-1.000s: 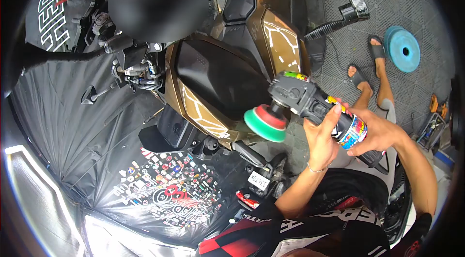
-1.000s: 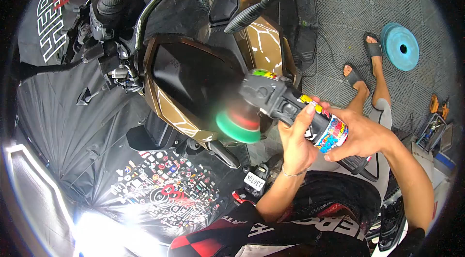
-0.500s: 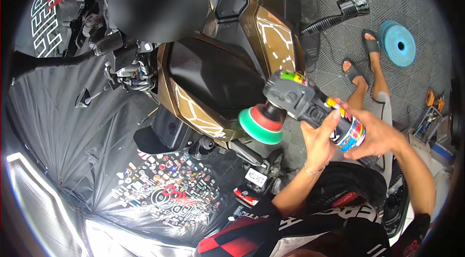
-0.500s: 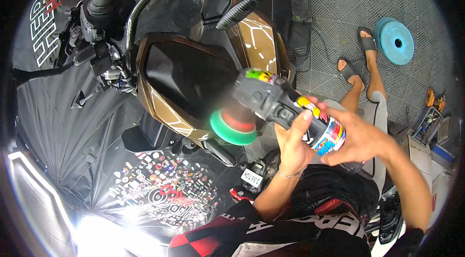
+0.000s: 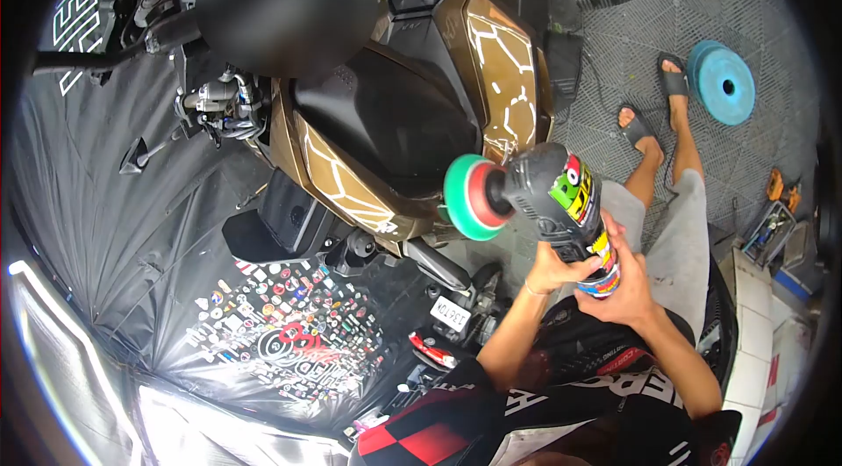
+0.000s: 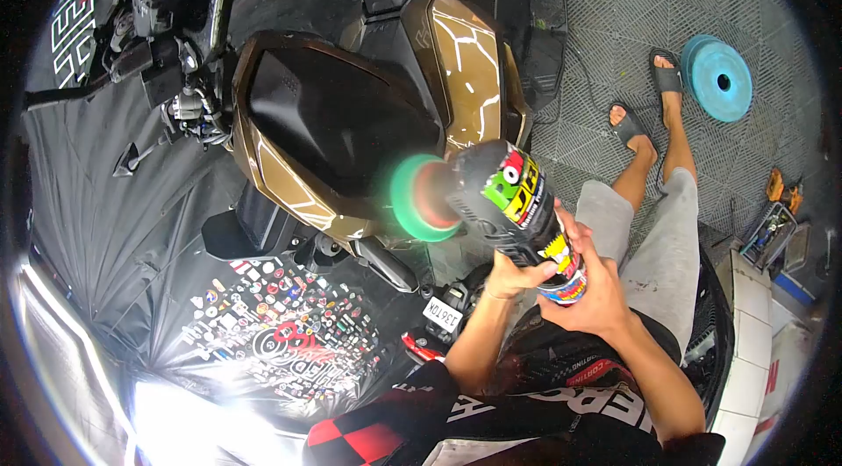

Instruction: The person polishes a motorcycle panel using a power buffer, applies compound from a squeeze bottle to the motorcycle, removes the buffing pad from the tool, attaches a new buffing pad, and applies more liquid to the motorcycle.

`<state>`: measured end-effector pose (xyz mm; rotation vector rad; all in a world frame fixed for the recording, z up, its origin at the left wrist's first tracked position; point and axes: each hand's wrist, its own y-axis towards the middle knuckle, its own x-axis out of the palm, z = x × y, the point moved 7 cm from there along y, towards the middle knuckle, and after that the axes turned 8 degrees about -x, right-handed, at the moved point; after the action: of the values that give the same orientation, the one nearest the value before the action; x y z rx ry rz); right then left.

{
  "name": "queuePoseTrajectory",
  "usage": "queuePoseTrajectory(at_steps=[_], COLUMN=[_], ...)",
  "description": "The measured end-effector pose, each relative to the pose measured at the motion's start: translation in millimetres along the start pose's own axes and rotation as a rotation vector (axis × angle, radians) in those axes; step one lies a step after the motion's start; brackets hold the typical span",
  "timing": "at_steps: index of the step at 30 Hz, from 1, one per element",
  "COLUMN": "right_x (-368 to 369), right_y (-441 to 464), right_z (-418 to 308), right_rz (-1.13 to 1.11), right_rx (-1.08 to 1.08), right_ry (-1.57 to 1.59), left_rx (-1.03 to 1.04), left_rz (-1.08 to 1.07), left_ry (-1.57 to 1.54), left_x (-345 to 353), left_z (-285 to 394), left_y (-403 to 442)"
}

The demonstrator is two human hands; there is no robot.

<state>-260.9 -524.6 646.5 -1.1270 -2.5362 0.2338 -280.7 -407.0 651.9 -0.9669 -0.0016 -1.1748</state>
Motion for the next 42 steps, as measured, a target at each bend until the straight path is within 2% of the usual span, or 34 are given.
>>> queuePoseTrajectory(at_steps=[3,4,9,13,15,16,21,24,28,31,33,37,39,42], right_x=[13,15,27,24,20,23,19,18,9,5,5,1,5,5], right_y=[20,29,56,52,32,21,-21,-41,-58,-63,-61,-50,-53,-53], right_z=[-13,-23,-47,-47,-42,-18,5,19,30,44,48,40,36,35], right_rz=[-0.015,0.059,0.087,0.065,0.004,-0.040,-0.072,-0.089,-0.156,-0.133,-0.103,-0.014,-0.107,-0.078], right_rx=[-0.038,-0.198,-0.243,-0.273,-0.336,-0.107,-0.022,0.087,0.133,0.185,0.214,0.122,0.137,0.117], right_ry=[0.041,-0.041,-0.009,-0.019,-0.122,0.023,-0.055,0.097,0.063,0.025,0.001,-0.039,-0.017,-0.089], left_rx=[0.069,0.092,0.199,0.148,0.108,0.067,-0.001,-0.020,-0.041,-0.104,-0.136,-0.155,-0.090,-0.130], left_rz=[-0.100,-0.132,-0.183,-0.121,-0.089,-0.057,-0.018,0.013,0.060,0.172,0.158,0.233,0.184,0.189], left_ry=[0.093,0.110,0.134,0.148,0.143,0.151,0.216,0.199,0.104,-0.019,-0.051,-0.129,-0.093,-0.068], left_x=[-3,-3,5,4,5,2,-5,-9,-13,-16,-18,-15,-11,-15], left_z=[27,39,87,80,62,50,2,-24,-57,-63,-60,-58,-57,-56], left_y=[8,11,23,17,8,3,-17,-33,-41,-37,-23,-22,-28,-26])
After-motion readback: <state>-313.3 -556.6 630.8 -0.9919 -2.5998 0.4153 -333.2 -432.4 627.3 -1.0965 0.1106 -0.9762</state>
